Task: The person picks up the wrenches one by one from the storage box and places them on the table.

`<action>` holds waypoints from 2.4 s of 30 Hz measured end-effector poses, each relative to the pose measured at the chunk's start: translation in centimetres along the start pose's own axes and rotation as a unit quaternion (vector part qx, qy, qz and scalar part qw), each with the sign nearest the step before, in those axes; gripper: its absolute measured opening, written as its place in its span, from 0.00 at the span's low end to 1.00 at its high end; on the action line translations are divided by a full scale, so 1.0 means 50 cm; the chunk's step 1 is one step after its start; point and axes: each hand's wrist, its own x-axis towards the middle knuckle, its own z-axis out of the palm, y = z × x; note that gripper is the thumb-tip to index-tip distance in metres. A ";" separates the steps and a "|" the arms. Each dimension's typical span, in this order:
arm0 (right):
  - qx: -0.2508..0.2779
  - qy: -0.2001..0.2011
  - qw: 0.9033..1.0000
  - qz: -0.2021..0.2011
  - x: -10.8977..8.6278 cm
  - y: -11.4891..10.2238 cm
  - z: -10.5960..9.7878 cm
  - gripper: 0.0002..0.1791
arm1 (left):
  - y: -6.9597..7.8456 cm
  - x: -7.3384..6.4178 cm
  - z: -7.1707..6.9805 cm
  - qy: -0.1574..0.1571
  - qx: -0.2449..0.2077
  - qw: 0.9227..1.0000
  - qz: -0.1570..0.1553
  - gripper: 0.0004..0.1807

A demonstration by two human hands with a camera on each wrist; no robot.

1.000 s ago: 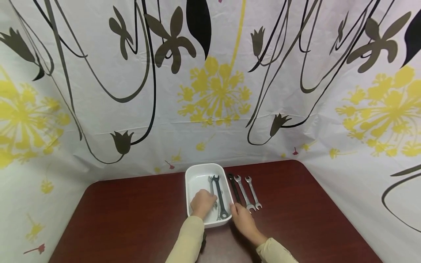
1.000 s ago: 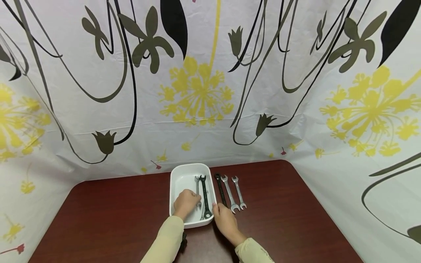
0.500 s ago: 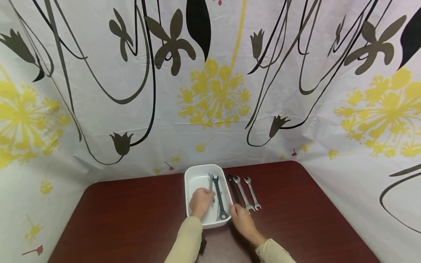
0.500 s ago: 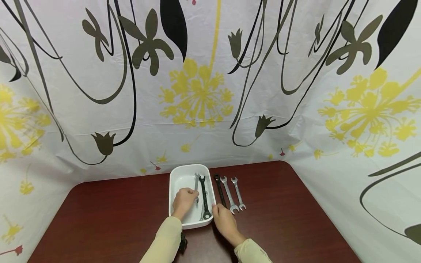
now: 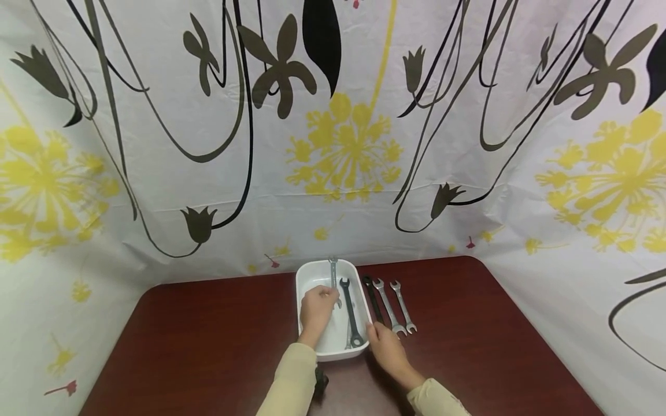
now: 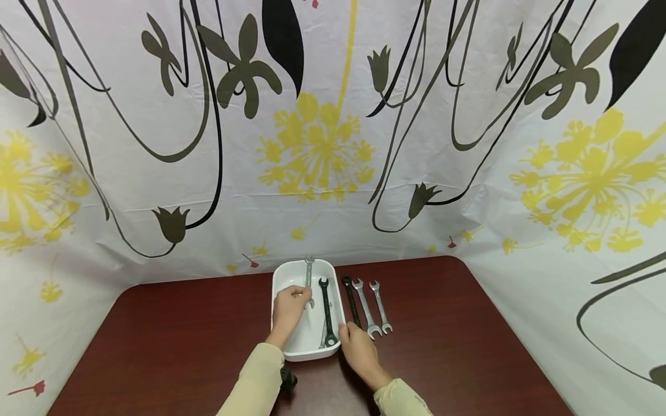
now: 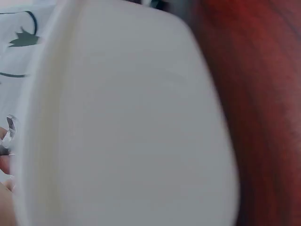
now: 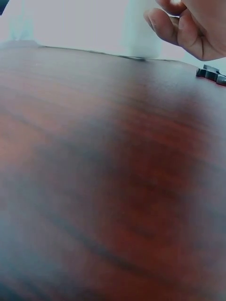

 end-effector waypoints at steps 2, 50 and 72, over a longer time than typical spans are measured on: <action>0.002 0.000 1.000 -0.001 0.000 0.001 0.000 0.20 | 0.010 -0.001 -0.010 0.007 -0.005 1.000 0.004 0.09; 0.031 -0.012 0.999 -0.014 0.010 0.015 -0.002 0.20 | -0.176 -0.002 -0.146 -0.001 0.064 0.996 -0.063 0.13; 0.031 -0.011 0.999 -0.018 0.008 0.010 -0.002 0.20 | -0.178 0.003 -0.153 -0.086 0.155 0.984 -0.031 0.19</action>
